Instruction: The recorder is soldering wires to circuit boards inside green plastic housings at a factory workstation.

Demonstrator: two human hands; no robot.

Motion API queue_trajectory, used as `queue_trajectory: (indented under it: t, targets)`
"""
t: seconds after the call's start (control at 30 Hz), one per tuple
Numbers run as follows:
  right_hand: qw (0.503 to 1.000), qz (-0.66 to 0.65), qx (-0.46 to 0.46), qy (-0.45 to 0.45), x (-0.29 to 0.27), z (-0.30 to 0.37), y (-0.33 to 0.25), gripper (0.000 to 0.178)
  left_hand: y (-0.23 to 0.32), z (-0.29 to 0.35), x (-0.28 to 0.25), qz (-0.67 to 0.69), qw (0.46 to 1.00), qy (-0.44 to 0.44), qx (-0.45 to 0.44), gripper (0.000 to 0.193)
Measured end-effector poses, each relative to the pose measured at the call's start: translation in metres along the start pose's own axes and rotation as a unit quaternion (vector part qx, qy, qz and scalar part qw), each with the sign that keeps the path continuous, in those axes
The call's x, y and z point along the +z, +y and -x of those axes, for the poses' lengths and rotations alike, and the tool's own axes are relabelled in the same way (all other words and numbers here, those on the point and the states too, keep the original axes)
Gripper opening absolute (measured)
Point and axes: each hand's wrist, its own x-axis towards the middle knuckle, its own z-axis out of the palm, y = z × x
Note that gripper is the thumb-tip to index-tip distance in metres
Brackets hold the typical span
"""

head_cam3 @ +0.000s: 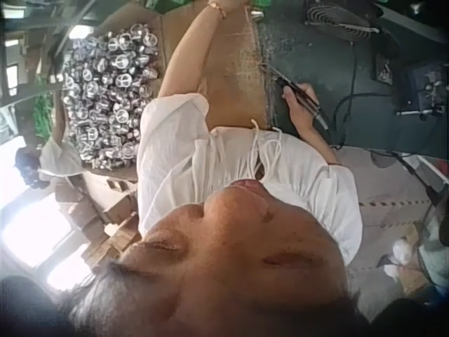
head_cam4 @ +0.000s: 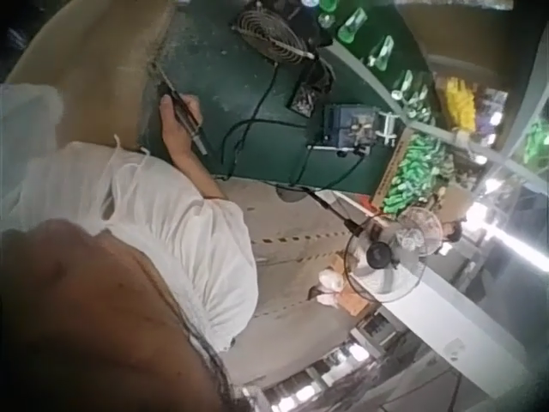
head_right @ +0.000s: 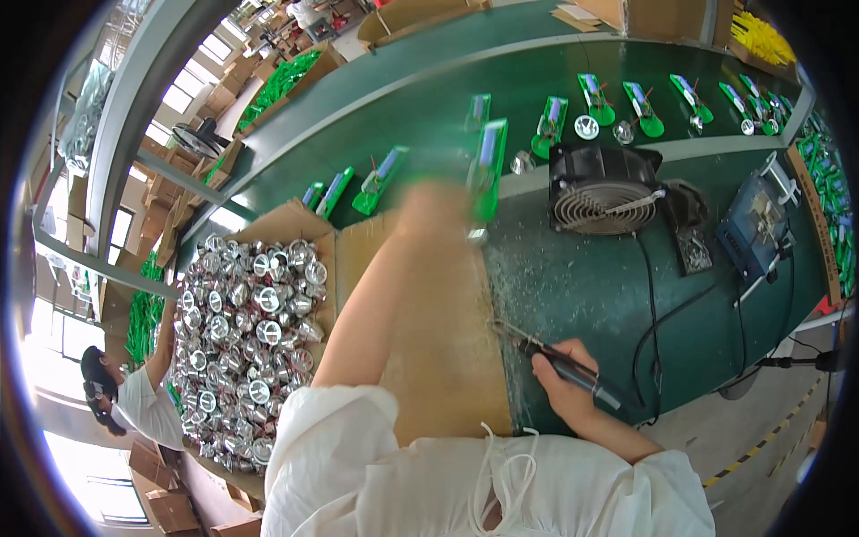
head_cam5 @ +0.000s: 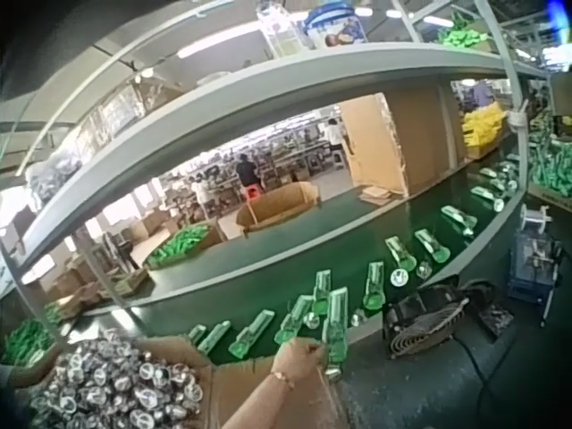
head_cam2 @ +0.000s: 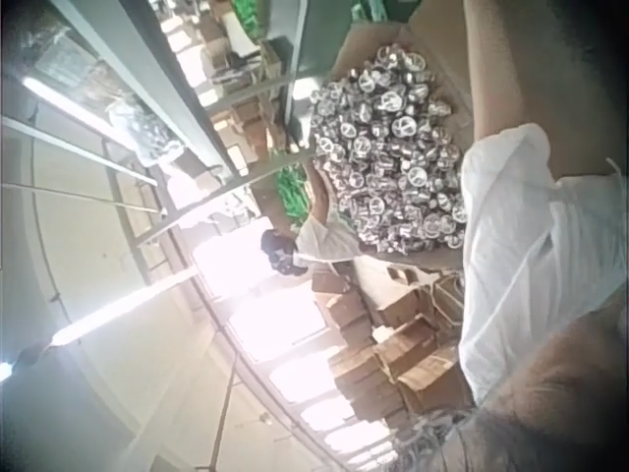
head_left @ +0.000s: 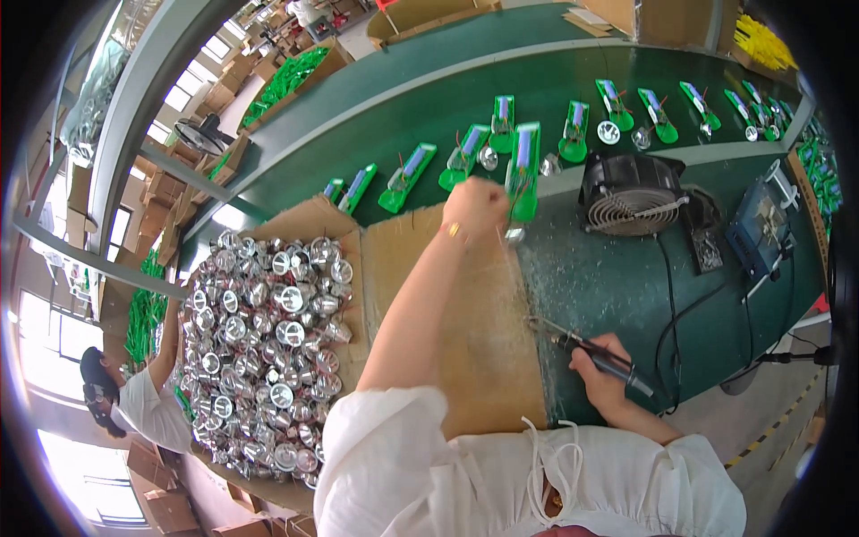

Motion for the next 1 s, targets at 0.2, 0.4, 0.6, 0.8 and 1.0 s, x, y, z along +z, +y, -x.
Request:
queue_trajectory:
  t: [0.2, 0.4, 0.6, 0.8, 1.0]
  targets:
    - [0.998, -0.031, 0.038, 0.029, -0.007, -0.007, 0.001, 0.016, -0.014, -0.082, -0.017, 0.004, 0.978, 0.172, -0.118, 0.027]
    - [0.997, -0.063, 0.042, -0.009, 0.002, -0.007, -0.006, 0.017, -0.084, -0.04, -0.004, -0.123, 0.972, 0.093, -0.177, 0.017]
    - [0.998, -0.029, 0.052, 0.023, -0.004, -0.005, -0.001, 0.013, -0.023, 0.078, -0.007, -0.062, 0.977, 0.117, -0.166, 0.016]
    - [1.0, -0.022, 0.009, 0.009, 0.004, -0.01, -0.003, 0.012, 0.011, 0.239, -0.009, 0.021, 0.966, 0.173, -0.193, 0.028]
    - [0.999, -0.024, -0.007, 0.033, 0.004, -0.008, -0.004, 0.013, -0.063, 0.232, -0.065, -0.211, 0.891, 0.327, -0.235, 0.014]
